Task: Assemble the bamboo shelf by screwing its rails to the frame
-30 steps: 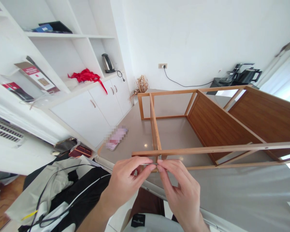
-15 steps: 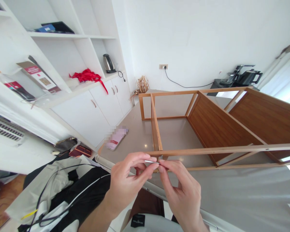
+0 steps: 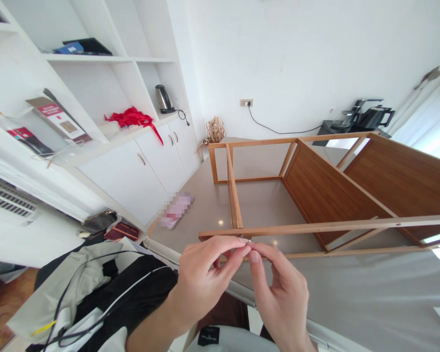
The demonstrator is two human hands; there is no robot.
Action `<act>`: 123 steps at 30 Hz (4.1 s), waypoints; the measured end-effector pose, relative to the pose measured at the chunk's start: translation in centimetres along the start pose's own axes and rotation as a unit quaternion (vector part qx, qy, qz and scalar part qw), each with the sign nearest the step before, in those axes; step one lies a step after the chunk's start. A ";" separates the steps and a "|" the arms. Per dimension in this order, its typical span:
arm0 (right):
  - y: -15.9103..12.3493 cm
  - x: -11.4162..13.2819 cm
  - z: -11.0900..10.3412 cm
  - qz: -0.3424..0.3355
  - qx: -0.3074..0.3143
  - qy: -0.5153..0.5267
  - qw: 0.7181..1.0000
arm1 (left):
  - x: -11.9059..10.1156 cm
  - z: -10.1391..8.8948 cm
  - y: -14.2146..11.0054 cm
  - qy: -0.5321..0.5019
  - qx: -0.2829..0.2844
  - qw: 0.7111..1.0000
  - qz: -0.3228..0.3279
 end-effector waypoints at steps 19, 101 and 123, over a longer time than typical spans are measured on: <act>0.9 -0.5 -1.5 -0.015 0.002 -0.003 1.000 | -1.5 1.4 -1.2 0.018 0.063 0.996 0.064; 0.4 1.5 1.6 -0.152 0.095 -0.014 0.984 | 3.0 -1.5 -1.5 0.032 0.089 0.991 -0.093; 0.8 2.0 1.5 -0.134 0.068 -0.018 0.988 | 2.7 -1.9 -1.0 0.025 0.063 0.992 -0.105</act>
Point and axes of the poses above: each hand's wrist, its own y-axis towards the middle knuckle, its own z-axis out of the palm, x = y × z, the point moved 9 cm from there along y, towards the middle knuckle, and after that the axes turned 3 degrees about y, right-handed, at the moved point
